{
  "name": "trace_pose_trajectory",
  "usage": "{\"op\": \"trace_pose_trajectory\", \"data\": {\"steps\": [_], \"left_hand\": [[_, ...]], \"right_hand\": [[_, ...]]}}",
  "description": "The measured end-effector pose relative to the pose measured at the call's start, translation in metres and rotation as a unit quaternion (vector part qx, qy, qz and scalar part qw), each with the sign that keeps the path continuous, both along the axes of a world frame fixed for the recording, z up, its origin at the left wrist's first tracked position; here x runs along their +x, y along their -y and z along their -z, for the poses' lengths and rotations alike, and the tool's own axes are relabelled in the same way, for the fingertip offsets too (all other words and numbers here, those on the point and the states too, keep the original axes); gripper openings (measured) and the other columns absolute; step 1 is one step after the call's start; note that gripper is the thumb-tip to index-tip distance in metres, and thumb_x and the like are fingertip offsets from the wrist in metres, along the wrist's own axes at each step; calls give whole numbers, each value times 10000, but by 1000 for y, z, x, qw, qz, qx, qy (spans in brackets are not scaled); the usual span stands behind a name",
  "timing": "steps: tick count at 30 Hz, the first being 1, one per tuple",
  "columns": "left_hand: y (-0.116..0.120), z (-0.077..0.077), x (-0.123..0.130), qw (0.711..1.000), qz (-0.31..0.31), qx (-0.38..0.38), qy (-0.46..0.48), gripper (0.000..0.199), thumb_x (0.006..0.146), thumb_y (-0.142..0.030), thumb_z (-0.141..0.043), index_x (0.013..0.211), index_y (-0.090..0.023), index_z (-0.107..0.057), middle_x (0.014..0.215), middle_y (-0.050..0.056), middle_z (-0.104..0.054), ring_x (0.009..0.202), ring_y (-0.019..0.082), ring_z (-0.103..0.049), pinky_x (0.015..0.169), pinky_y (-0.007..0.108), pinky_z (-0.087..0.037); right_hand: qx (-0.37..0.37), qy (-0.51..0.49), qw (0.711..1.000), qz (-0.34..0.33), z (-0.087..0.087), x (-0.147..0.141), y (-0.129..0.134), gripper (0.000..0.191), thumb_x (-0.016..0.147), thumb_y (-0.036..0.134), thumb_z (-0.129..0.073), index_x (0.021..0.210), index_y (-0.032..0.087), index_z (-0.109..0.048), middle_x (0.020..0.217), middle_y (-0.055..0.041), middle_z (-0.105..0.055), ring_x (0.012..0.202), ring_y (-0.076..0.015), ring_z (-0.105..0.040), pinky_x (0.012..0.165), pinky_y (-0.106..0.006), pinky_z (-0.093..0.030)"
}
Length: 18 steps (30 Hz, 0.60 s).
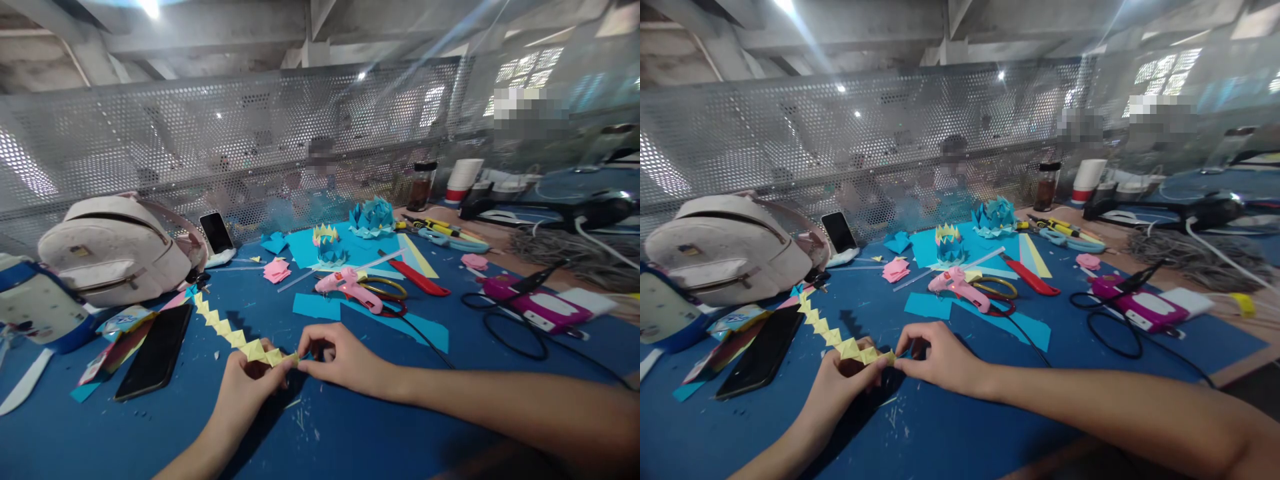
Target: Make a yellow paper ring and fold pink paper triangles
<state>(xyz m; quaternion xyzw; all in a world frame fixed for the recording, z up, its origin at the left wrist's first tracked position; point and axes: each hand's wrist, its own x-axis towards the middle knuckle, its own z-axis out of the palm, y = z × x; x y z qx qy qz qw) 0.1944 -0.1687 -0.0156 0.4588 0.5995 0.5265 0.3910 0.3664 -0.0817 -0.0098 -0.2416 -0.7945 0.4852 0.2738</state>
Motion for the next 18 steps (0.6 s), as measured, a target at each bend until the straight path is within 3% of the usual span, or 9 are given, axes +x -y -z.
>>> {"op": "trace_pose_trajectory", "data": {"steps": [10,18], "left_hand": [[1,2,-1,1000,-2,-7,3,347,668,-438,-811,671,-158,-605,493,-6,-613,452,101,-519,481,193,-384],[-2,7,-3,1000,7,-6,3,393,641,-470,-827,600,-159,-589,485,-1,-602,442,97,-508,469,190,-372]], "right_hand": [[-9,-4,1000,-9,-4,0,1,74,767,214,-697,752,170,-640,651,54,-548,542,-72,-427,558,-191,-380],[-8,8,1000,-9,-8,0,3,90,763,204,-692,715,169,-624,656,44,-559,543,-79,-424,554,-202,-368]]}}
